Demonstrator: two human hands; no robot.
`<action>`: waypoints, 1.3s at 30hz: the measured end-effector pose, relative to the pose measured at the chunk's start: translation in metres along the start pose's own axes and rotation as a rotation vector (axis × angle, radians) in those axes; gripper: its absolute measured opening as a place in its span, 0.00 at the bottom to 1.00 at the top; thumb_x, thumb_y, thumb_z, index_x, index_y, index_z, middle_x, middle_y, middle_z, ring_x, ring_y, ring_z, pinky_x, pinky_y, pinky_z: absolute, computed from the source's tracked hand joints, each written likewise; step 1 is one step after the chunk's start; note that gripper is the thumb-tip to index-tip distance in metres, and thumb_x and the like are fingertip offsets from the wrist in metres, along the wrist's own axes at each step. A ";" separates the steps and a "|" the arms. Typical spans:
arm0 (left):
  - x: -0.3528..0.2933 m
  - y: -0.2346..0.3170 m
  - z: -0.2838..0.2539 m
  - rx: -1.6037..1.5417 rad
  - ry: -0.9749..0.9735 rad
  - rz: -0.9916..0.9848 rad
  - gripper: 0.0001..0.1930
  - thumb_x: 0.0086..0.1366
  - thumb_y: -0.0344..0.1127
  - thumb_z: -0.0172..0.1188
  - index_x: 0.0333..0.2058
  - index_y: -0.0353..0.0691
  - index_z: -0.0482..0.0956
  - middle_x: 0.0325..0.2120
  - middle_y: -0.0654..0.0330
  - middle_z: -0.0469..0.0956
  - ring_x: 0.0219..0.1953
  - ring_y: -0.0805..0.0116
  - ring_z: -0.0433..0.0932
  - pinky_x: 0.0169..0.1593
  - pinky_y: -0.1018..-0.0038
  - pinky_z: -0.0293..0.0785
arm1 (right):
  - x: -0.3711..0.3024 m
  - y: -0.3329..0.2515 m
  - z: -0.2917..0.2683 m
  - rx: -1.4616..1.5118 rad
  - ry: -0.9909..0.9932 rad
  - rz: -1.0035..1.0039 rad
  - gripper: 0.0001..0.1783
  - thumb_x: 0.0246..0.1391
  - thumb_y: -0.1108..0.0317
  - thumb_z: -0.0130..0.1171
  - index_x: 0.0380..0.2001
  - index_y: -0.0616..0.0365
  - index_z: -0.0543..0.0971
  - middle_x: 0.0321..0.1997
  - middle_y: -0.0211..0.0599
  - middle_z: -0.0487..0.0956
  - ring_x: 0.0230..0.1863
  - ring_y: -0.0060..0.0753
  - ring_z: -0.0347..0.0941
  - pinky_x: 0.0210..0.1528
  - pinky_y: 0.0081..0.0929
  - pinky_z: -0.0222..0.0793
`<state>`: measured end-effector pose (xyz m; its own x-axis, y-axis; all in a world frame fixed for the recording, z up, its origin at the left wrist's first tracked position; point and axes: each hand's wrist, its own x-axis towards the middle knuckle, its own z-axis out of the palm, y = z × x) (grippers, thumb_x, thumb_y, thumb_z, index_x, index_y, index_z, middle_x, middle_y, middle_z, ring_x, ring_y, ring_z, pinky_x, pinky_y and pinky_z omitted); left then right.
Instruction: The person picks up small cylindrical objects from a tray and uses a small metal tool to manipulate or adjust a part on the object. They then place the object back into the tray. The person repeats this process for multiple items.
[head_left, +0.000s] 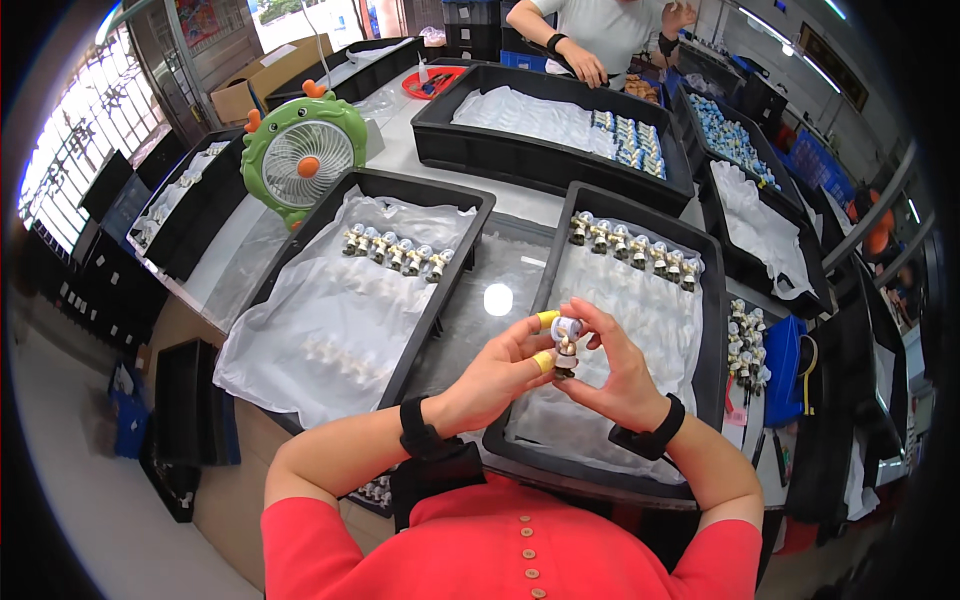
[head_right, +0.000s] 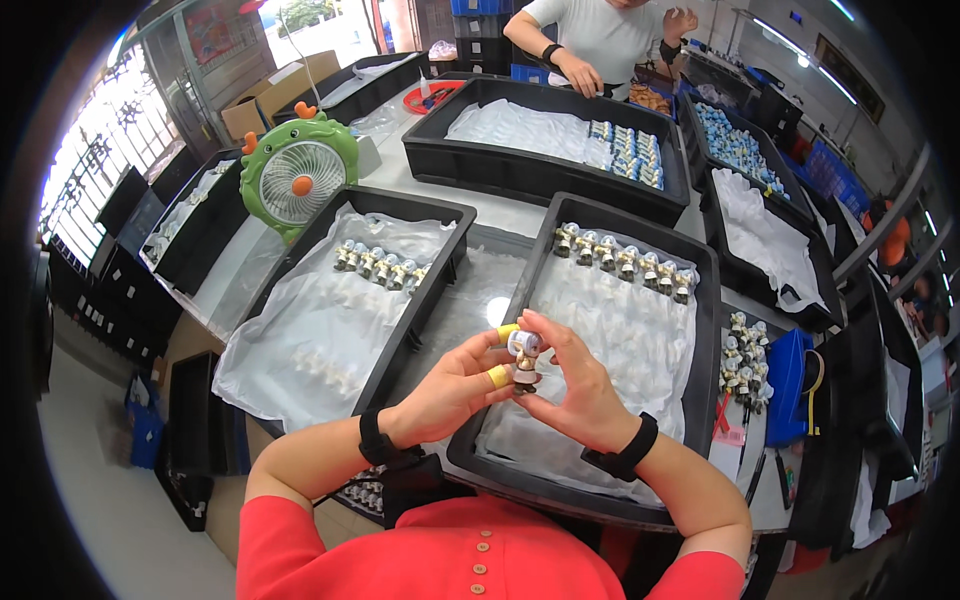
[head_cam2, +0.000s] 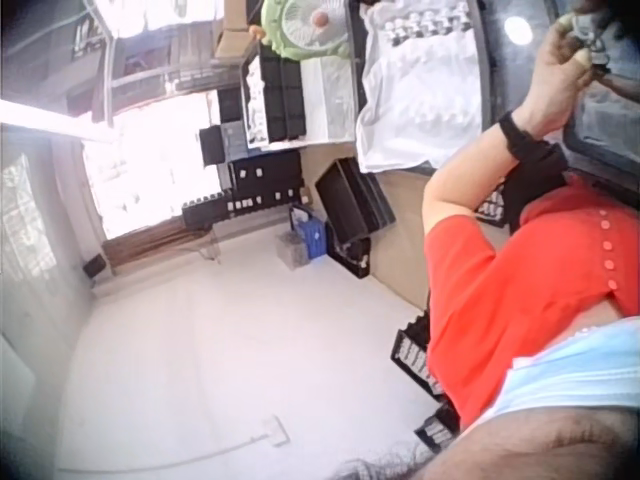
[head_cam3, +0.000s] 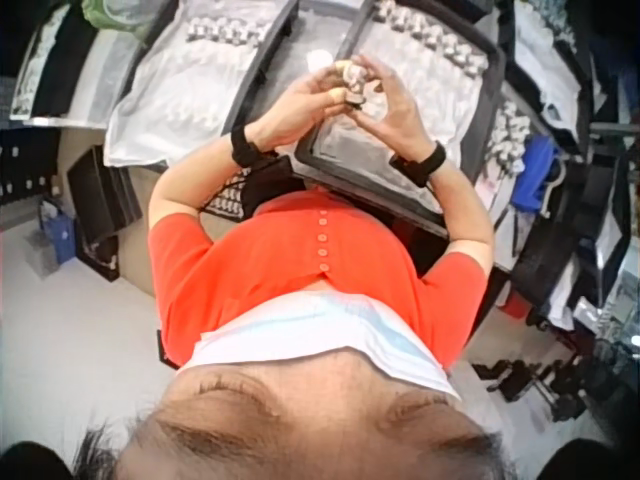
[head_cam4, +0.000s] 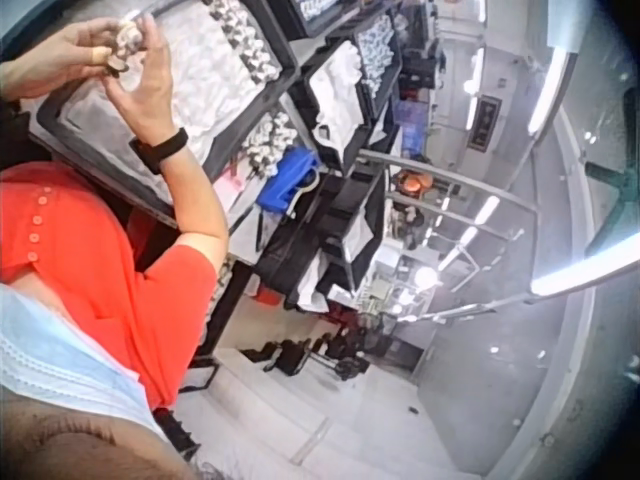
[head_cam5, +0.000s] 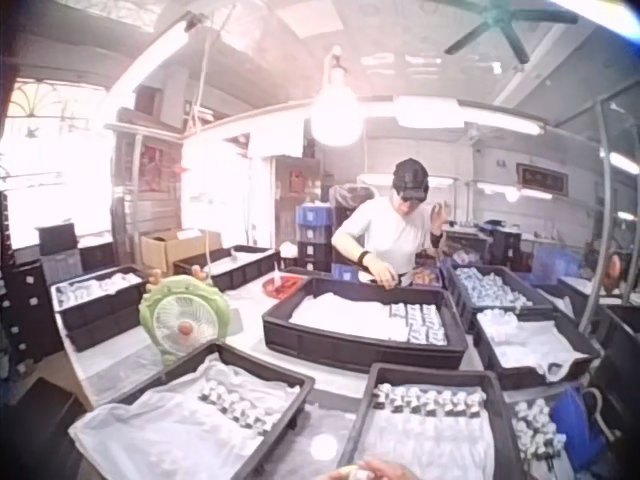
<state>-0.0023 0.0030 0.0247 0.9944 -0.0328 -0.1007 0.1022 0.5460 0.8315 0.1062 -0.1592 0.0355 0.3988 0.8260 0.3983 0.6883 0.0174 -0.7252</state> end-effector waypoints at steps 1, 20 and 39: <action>0.000 0.000 0.000 0.019 -0.004 0.019 0.26 0.66 0.30 0.50 0.61 0.40 0.55 0.54 0.58 0.67 0.54 0.70 0.69 0.57 0.71 0.66 | 0.000 0.001 0.000 0.012 -0.003 0.005 0.48 0.35 0.74 0.69 0.62 0.53 0.57 0.58 0.37 0.68 0.51 0.30 0.68 0.48 0.26 0.64; 0.002 -0.010 -0.005 0.133 0.052 0.049 0.28 0.63 0.27 0.53 0.60 0.36 0.54 0.52 0.53 0.68 0.52 0.67 0.70 0.53 0.71 0.69 | -0.001 0.015 0.006 0.048 -0.006 0.059 0.39 0.36 0.72 0.69 0.55 0.57 0.66 0.54 0.40 0.69 0.48 0.32 0.71 0.47 0.26 0.70; 0.005 -0.013 -0.006 0.197 0.086 0.103 0.30 0.61 0.22 0.51 0.62 0.37 0.53 0.54 0.53 0.64 0.54 0.66 0.70 0.53 0.74 0.69 | 0.002 0.014 0.004 0.007 0.030 -0.048 0.39 0.37 0.77 0.67 0.56 0.53 0.66 0.58 0.39 0.67 0.54 0.35 0.67 0.50 0.27 0.67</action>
<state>0.0014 0.0007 0.0100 0.9947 0.0903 -0.0487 0.0120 0.3689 0.9294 0.1144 -0.1549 0.0236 0.3836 0.8069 0.4492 0.7028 0.0605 -0.7088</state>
